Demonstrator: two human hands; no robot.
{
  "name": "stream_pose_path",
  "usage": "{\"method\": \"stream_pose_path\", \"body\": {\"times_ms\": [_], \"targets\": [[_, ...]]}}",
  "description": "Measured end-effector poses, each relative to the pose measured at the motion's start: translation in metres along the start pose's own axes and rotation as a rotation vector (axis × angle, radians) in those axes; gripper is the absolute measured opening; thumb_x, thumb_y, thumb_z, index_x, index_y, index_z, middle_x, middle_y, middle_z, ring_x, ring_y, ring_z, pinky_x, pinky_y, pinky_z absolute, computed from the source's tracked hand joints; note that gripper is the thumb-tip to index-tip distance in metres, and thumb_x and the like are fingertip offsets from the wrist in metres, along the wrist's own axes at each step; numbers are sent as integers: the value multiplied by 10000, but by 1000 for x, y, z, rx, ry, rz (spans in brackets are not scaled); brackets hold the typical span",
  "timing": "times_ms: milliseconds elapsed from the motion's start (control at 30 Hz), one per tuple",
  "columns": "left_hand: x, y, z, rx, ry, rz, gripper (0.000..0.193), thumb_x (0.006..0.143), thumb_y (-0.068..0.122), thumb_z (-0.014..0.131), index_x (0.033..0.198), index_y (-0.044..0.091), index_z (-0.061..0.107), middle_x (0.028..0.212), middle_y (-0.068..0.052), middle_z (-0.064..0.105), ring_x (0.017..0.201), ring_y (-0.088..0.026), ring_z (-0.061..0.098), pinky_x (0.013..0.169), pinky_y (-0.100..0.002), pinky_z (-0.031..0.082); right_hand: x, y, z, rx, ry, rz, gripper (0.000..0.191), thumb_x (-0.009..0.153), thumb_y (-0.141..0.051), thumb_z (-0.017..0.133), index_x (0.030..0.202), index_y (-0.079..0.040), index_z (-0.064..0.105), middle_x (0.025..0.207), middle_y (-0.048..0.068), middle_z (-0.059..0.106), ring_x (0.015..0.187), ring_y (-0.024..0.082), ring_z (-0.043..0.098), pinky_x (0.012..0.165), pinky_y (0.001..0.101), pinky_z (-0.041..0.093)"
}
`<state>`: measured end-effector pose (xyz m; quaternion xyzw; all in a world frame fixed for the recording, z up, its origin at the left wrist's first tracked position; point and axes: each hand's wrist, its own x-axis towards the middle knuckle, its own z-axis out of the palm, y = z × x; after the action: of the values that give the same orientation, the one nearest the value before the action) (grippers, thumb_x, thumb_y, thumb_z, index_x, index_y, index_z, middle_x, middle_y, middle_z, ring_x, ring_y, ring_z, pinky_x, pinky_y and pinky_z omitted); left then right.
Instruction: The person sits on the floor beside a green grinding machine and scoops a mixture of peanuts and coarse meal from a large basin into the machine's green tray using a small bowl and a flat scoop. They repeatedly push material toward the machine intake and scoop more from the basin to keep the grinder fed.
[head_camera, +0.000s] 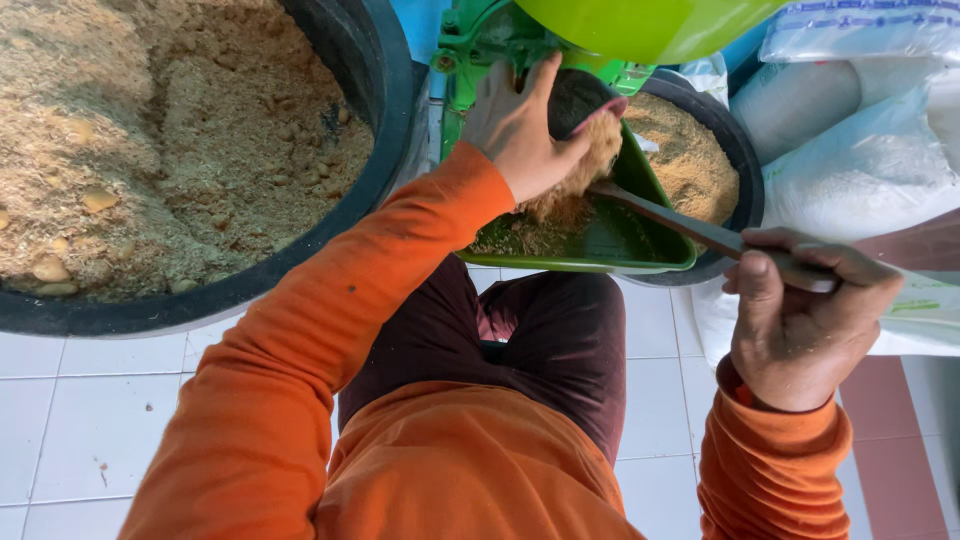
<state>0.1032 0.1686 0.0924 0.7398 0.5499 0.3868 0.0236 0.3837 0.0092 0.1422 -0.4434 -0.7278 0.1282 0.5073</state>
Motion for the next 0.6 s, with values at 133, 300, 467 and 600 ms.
{"method": "stream_pose_path", "body": {"times_ms": [133, 300, 467, 600], "targets": [[-11, 10, 1, 61, -9, 101, 893, 814, 455, 831, 1492, 50, 414, 1156, -273, 460, 1051, -425, 529, 780, -544, 514, -2, -5, -9, -68, 27, -14, 303, 1188, -48, 598, 1252, -13, 304, 1124, 259, 711, 777, 173, 695, 733, 220, 571], [-17, 16, -8, 122, 70, 281, 997, 725, 409, 908, 1507, 53, 404, 1191, -225, 407, 1099, -418, 497, 842, -560, 496, -8, -7, -25, -108, 56, -70, 298, 1225, -86, 604, 1280, -10, 321, 1089, 236, 677, 719, 164, 637, 707, 232, 558], [-20, 13, -16, 76, 156, 413, 1000, 738, 397, 947, 1515, 78, 402, 1259, -210, 402, 1179, -411, 485, 927, -580, 492, -16, -4, -42, -76, 143, -83, 290, 1258, -167, 580, 1347, 14, 372, 1087, 233, 656, 678, 168, 604, 645, 235, 512], [-19, 9, -21, 74, 198, 459, 986, 751, 345, 946, 1533, 94, 399, 1310, -214, 396, 1223, -406, 475, 964, -569, 488, -18, 5, -41, -35, 194, -110, 294, 1270, -210, 583, 1316, -1, 382, 1085, 219, 655, 686, 173, 615, 654, 239, 550]]}}
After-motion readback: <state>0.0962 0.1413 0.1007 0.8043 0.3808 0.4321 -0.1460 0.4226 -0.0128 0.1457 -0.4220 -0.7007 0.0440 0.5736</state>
